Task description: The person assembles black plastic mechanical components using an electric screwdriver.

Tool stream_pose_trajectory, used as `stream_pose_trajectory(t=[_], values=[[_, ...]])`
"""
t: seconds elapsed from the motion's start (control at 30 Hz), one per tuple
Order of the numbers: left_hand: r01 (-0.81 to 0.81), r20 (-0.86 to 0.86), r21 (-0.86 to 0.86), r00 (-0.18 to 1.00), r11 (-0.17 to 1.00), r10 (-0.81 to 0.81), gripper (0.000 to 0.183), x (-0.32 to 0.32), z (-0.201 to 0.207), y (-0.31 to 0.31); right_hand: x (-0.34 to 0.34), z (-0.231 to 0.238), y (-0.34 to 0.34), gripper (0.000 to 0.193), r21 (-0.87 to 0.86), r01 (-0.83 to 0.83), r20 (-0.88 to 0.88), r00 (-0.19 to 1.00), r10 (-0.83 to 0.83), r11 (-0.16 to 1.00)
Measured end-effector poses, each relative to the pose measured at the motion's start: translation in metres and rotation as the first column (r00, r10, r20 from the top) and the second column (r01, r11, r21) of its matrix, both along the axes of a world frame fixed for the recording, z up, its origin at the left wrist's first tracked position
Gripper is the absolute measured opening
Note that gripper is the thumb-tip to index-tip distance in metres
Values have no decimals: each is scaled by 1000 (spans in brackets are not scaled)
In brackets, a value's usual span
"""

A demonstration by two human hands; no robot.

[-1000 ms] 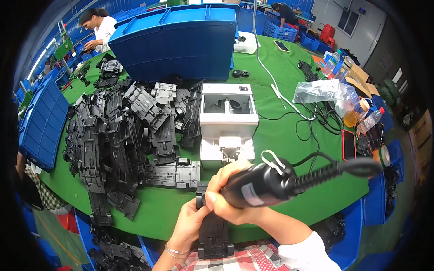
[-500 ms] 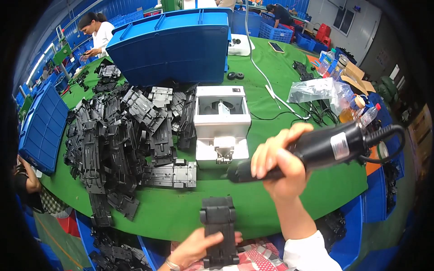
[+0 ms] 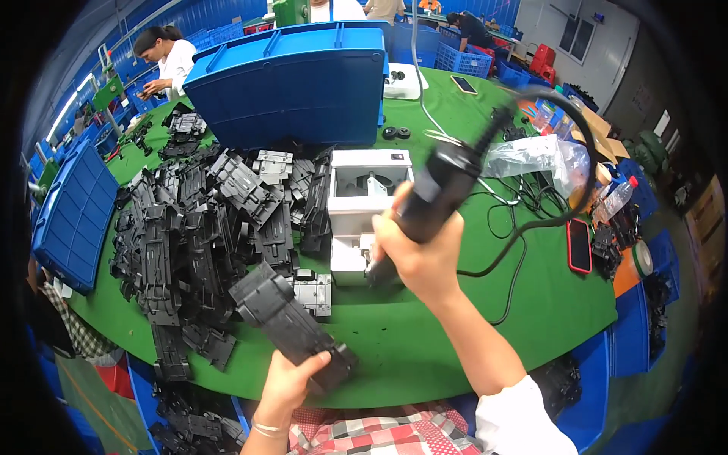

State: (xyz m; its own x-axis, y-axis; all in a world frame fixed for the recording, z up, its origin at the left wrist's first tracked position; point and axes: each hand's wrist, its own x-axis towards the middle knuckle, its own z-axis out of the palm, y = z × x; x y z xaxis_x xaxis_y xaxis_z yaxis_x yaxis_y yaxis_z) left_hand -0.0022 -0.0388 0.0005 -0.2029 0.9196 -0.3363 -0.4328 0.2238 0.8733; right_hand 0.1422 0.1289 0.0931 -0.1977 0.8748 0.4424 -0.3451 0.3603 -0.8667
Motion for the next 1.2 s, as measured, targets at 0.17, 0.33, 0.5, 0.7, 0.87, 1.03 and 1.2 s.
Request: stream_pose_trajectory(t=[0.17,0.33,0.5,0.7,0.87,1.03,1.2], values=[[-85,54,-44,995,995,87,15,-4,-1,16,5,-4,-42,25,-15,-308,-292,911,291,951],[-89,104,-36,990,995,93,14,3,-1,23,7,-18,-59,37,-26,-407,-223,893,391,913],[-55,79,-38,995,998,58,15,8,2,26,5,-24,-62,32,30,-347,-36,937,348,937],[56,243,-19,969,998,-50,17,5,-2,21,18,-21,-50,35,85,-545,-2,837,547,834],[272,179,3,947,962,-268,23,-7,2,17,19,2,-22,32,62,-229,-419,877,233,972],[148,82,-17,986,989,-146,23,-2,-2,21,-1,-8,1,31,272,142,-18,990,-142,952],[61,111,-31,992,998,-57,22,-2,-6,26,-4,0,4,26,48,-6,28,1000,5,999]])
